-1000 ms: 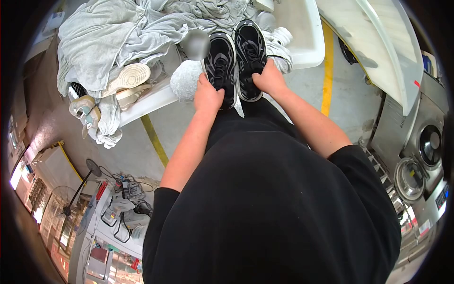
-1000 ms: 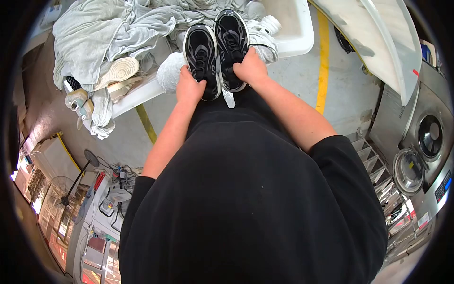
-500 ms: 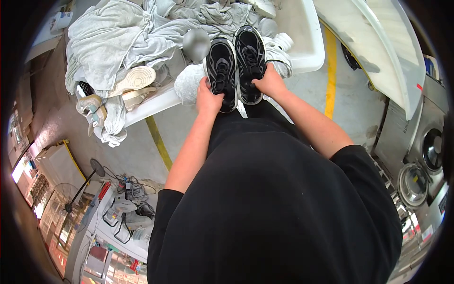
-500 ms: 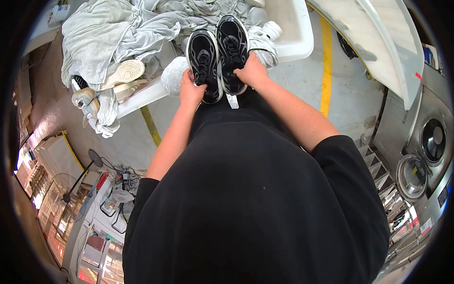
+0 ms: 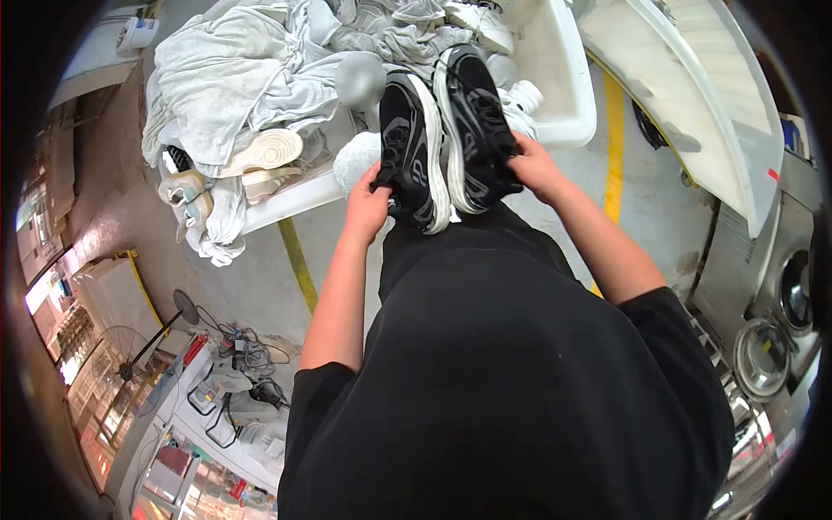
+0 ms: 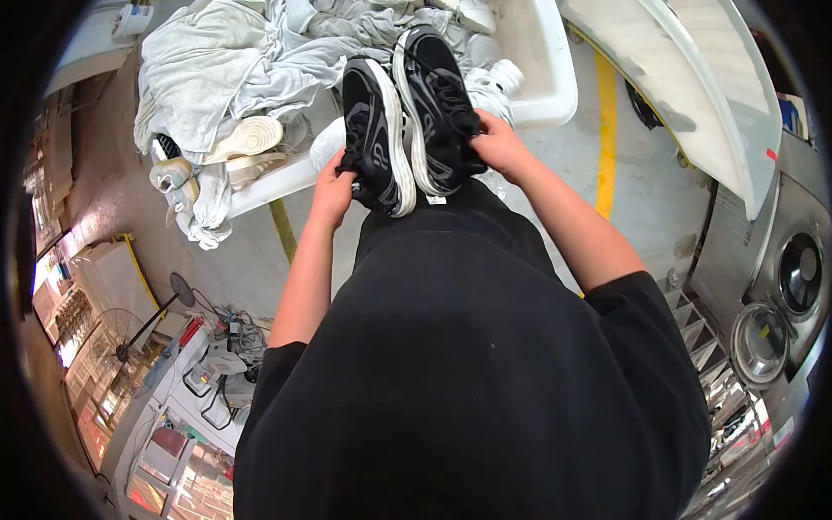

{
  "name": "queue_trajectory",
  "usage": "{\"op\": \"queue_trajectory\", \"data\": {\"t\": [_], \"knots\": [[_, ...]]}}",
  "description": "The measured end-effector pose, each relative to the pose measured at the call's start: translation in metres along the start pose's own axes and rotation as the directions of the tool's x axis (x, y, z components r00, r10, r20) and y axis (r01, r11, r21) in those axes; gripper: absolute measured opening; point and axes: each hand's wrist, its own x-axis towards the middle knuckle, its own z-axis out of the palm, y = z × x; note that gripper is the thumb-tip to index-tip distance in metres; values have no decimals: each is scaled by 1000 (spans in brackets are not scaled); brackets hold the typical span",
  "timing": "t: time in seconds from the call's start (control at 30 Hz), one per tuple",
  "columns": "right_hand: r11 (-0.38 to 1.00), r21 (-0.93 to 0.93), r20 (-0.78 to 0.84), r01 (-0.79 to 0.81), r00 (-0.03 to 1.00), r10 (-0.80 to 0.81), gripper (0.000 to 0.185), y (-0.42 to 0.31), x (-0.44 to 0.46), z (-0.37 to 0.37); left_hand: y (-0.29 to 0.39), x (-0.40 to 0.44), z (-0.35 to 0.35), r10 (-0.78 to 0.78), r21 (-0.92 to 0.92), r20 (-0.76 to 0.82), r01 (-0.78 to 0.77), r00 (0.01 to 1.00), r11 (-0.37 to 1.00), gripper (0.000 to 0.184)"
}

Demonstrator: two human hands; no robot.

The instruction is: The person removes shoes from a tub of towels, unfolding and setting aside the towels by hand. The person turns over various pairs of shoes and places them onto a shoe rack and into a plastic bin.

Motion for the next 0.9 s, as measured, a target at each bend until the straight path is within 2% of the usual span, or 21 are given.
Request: {"op": "queue_trajectory", "data": {"t": [0.07,0.2,0.27,0.43,0.53,0.7,0.9], "knots": [[987,160,94,23,995,-38,47,-13,-14,-11,19,-21,-1,39,-88,11,-38,999,995,49],[977,192,151,88,981,-118,50,-52,-41,-20,47,-52,-2,150,-202,16,-143,989,969,47],[965,253,184,67,976,-115,52,-60,-47,-23,54,-64,-1,194,-224,15,-186,981,957,48],[936,352,228,-28,972,-57,47,-81,-70,-21,86,-91,9,192,-343,39,-167,981,924,43],[916,400,258,-21,962,-91,46,-76,-64,-24,99,-102,10,215,-411,61,-172,975,895,37],[880,472,242,-42,967,-84,50,-96,-81,-18,114,-117,14,115,-501,101,-49,988,864,42],[867,491,239,-88,970,-37,33,-93,-79,-26,123,-128,23,112,-574,126,-20,986,819,40]]}}
